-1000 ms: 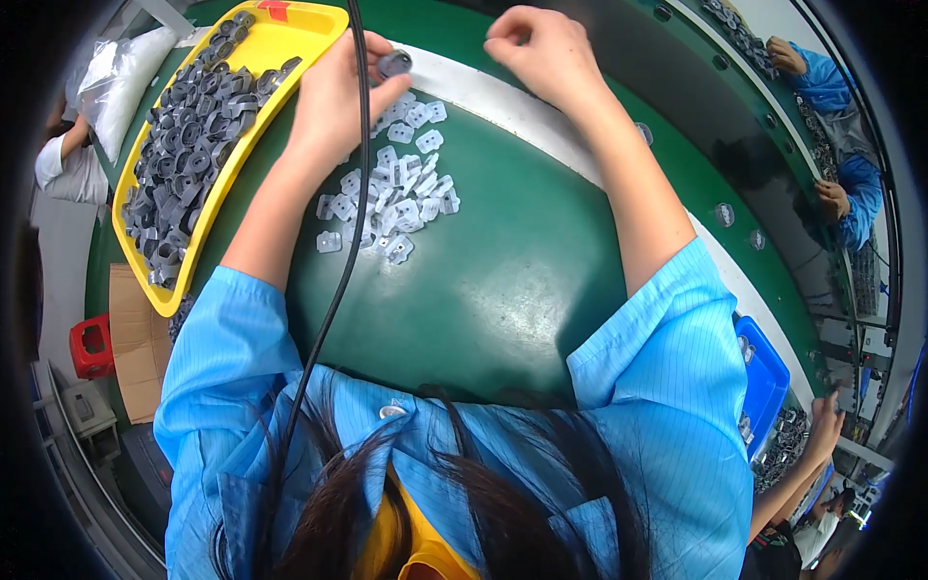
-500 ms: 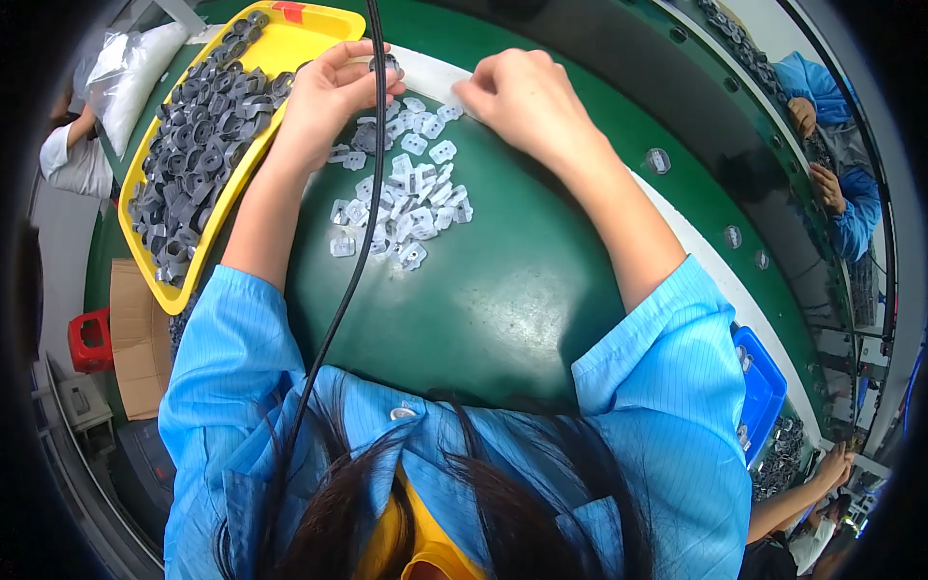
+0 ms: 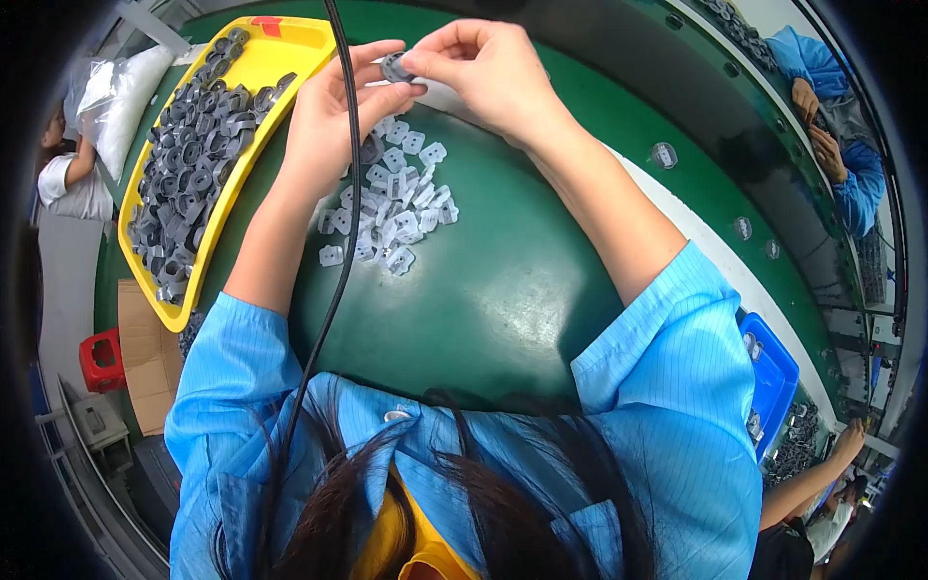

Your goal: The person assembles small circular plastic components onto translucent holders by hand at a factory workbench.

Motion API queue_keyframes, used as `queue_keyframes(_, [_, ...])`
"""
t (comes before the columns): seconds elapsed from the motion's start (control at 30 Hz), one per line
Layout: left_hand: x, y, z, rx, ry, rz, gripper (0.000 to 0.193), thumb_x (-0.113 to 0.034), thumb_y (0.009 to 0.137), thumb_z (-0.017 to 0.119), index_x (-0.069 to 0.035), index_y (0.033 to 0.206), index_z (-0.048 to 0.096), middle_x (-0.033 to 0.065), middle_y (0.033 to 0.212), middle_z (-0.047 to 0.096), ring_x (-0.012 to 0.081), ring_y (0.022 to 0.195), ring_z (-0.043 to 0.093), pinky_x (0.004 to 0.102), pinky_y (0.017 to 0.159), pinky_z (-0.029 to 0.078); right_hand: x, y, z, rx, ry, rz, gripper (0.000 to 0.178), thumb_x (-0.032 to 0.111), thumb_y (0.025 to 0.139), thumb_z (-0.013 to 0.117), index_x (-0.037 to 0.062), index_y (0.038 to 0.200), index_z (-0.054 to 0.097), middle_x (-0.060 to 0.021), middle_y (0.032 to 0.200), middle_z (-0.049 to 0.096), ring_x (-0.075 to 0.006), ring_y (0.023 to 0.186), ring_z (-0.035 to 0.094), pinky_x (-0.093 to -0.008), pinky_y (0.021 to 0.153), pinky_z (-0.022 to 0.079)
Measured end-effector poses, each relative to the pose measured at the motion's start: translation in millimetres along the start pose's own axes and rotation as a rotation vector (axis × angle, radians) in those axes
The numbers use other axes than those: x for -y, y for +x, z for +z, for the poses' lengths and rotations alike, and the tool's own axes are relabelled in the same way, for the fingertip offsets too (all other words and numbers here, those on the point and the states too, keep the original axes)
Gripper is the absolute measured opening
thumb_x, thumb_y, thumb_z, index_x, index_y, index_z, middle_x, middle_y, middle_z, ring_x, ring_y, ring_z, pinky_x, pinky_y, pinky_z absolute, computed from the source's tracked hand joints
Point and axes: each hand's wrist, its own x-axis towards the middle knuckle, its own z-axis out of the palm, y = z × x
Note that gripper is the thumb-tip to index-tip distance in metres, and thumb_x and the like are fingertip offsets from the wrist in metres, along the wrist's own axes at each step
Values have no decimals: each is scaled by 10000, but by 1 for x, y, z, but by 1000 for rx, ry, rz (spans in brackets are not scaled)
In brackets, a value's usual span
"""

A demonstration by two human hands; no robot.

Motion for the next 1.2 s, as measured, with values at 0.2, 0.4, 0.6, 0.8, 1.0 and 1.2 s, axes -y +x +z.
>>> queue_keyframes(0.2, [-1, -2, 2, -81, 296, 145, 401, -79, 755, 739, 20, 1083, 529, 135, 897, 671, 164, 805, 673, 267, 707, 548, 4, -5, 10, -31, 80, -76, 166, 134, 779, 724, -8, 853, 678, -54, 775, 668, -76, 719, 591, -227, 679, 476])
queue_keyframes(0.4, [3, -4, 4, -90, 285, 217, 388, -61, 747, 741, 10, 1064, 528, 127, 880, 671, 175, 806, 677, 273, 717, 555, 6, -5, 9, -45, -131, -122, 175, 144, 762, 736, -4, 840, 686, -42, 748, 662, -75, 699, 589, -226, 671, 475])
queue_keyframes(0.6, [5, -6, 11, -128, 381, 301, 337, -28, 751, 718, 14, 1022, 522, 127, 832, 675, 196, 787, 681, 280, 690, 550, 9, -5, 1, 54, -127, -101, 210, 174, 741, 752, 4, 848, 690, -38, 750, 662, -84, 704, 601, -229, 662, 472])
queue_keyframes(0.8, [6, -8, 14, -145, 455, 468, 390, 30, 685, 734, -25, 1025, 550, 104, 1025, 492, 182, 715, 622, 278, 613, 531, 10, -1, -5, 146, -30, 40, 197, 176, 781, 712, 22, 898, 676, -37, 824, 661, -97, 755, 602, -244, 688, 472])
queue_keyframes(1.0, [-2, -5, -3, 6, 636, 620, 346, -22, 673, 761, -29, 992, 628, 72, 970, 577, 213, 813, 634, 299, 707, 528, 23, -1, -19, 305, 80, 261, 139, 71, 747, 708, -1, 829, 622, -76, 783, 654, -128, 697, 637, -234, 722, 525])
queue_keyframes(1.2, [-5, -1, -2, -65, 679, 775, 357, -58, 657, 771, -47, 982, 625, 81, 890, 589, 246, 775, 612, 325, 685, 506, 26, -6, -7, 130, -429, -81, 185, 103, 774, 652, 1, 919, 602, -51, 794, 643, -121, 728, 619, -253, 709, 515])
